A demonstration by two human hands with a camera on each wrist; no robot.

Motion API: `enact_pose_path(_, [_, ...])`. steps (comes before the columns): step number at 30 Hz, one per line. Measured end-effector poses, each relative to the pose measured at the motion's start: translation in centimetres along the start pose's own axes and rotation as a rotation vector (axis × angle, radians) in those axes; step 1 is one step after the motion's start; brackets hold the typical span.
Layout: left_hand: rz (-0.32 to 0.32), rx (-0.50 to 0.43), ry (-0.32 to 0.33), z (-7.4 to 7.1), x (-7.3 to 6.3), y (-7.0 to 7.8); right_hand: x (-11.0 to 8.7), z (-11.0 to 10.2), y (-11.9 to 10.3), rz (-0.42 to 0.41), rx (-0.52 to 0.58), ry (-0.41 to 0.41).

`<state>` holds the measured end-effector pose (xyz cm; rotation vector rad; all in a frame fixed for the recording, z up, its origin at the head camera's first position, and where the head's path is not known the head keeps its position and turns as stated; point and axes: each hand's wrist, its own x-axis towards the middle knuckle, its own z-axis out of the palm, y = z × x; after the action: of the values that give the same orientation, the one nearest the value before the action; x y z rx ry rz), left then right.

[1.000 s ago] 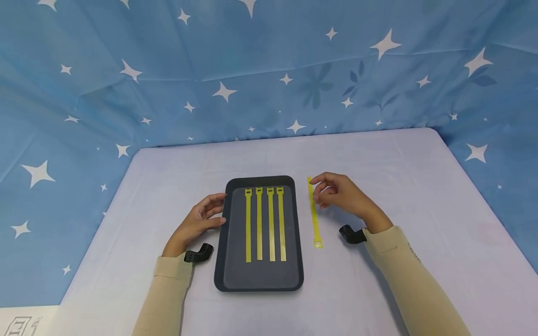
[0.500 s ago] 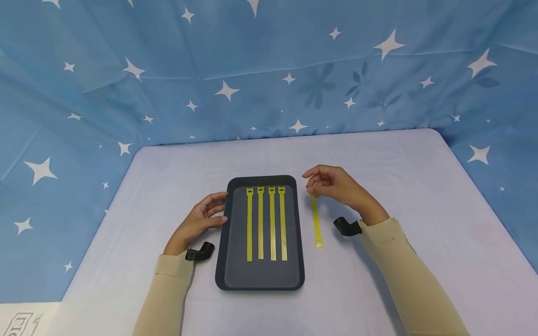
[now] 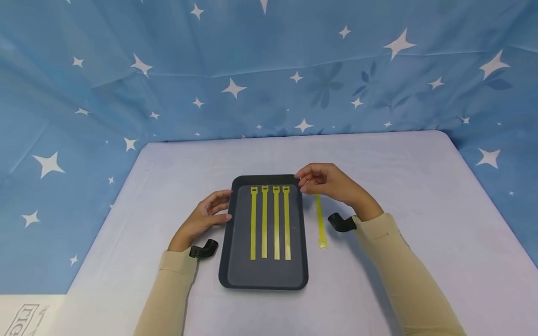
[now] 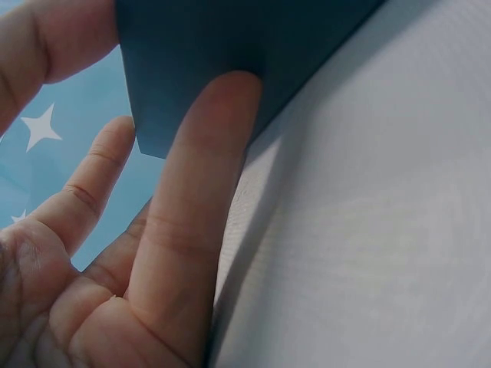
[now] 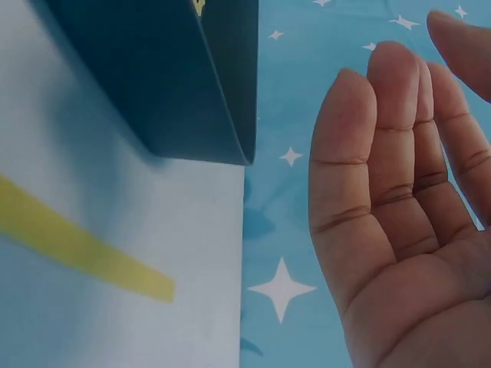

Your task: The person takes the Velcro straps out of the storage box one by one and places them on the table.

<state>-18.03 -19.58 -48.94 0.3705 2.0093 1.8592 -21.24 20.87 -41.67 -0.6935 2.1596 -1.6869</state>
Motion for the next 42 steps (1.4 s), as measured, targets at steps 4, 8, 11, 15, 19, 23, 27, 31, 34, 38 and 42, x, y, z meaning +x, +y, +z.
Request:
enact_pose_path(4, [-0.002, 0.001, -0.001, 0.0, 0.0, 0.0, 0.5, 0.2, -0.3, -0.003, -0.017, -0.034])
enact_pose_path(8, [0.001, 0.003, -0.001, -0.1, 0.0, 0.0, 1.1, 0.5, -0.6, -0.012, -0.031, -0.077])
enact_pose_path(11, [0.003, 0.004, -0.001, -0.1, 0.1, 0.0, 1.7, 0.6, -0.7, -0.019, -0.043, -0.110])
enact_pose_path(15, [0.004, 0.005, 0.003, -0.1, 0.2, -0.1, 2.4, 0.9, -0.8, -0.015, -0.049, -0.149])
enact_pose_path(19, [0.002, 0.005, 0.010, -0.1, 0.2, -0.1, 3.0, 1.1, -1.0, -0.015, -0.046, -0.193])
enact_pose_path(23, [0.002, 0.002, 0.009, -0.1, 0.1, 0.0, 3.7, 1.4, -1.1, -0.024, -0.045, -0.241])
enact_pose_path(27, [-0.003, -0.001, 0.009, -0.2, 0.2, 0.1, 4.5, 1.7, -1.2, -0.026, -0.044, -0.293])
enact_pose_path(31, [-0.008, -0.006, 0.007, -0.2, 0.2, 0.1, 5.5, 2.2, -1.2, -0.016, -0.033, -0.339])
enact_pose_path(34, [-0.010, -0.006, 0.008, -0.2, 0.2, 0.1, 6.2, 2.6, -1.3, -0.017, -0.026, -0.366])
enact_pose_path(38, [-0.007, -0.004, 0.008, -0.2, 0.2, 0.0, 6.9, 3.1, -1.2, -0.021, -0.035, -0.395])
enact_pose_path(42, [0.004, -0.009, 0.000, -0.2, 0.3, -0.1, 7.4, 3.7, -1.0, -0.006, -0.047, -0.417])
